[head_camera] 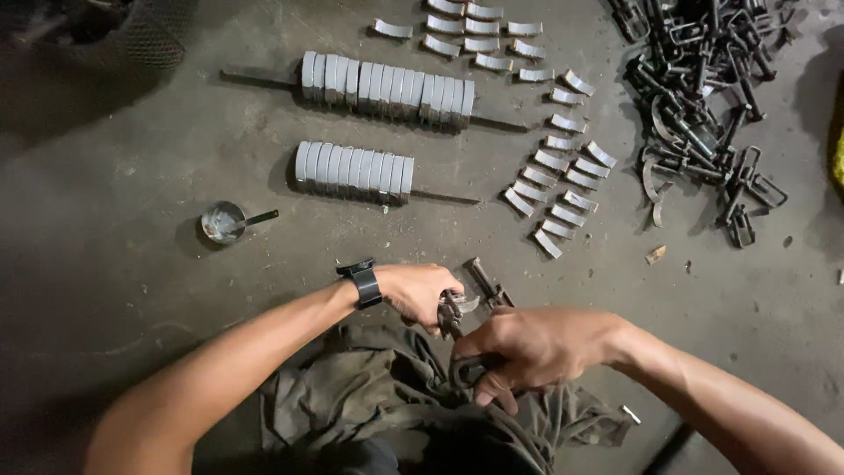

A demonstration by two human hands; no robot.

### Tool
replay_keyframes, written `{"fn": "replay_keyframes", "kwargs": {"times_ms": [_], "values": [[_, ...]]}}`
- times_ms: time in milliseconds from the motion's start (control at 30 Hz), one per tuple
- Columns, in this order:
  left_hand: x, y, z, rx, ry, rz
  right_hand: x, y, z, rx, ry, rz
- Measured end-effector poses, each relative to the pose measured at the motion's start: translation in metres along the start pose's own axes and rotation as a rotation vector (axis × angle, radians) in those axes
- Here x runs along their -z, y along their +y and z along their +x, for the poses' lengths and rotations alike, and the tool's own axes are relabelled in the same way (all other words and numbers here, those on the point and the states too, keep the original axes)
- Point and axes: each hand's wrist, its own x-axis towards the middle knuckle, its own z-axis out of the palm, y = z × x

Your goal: Organizing and preparing engine bearings and connecting rod components on the floor for assembly.

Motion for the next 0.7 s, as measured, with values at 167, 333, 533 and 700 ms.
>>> {"fn": "replay_keyframes", "kwargs": {"times_ms": [167, 333, 533, 700], "values": [[-0.005, 0.011, -0.009, -0.05, 0.148, -0.093, -0.006, 0.004, -0.009, 0.078, 0.086, -0.078], [-0.02, 0.02, -0.02, -0.202, 0.687, -0.191, -0.007, -0.007, -0.023, 0.405, 0.36, -0.133], [-0.035, 0.013, 0.008, -0.204, 1.008, -0.382, -0.011, 0.017, -0.015, 0.336, 0.683, 0.059], [-0.043, 0.004, 0.038, -0.24, 1.17, -0.611, -0.017, 0.052, 0.008, 0.341, 0.929, 0.389]]}}
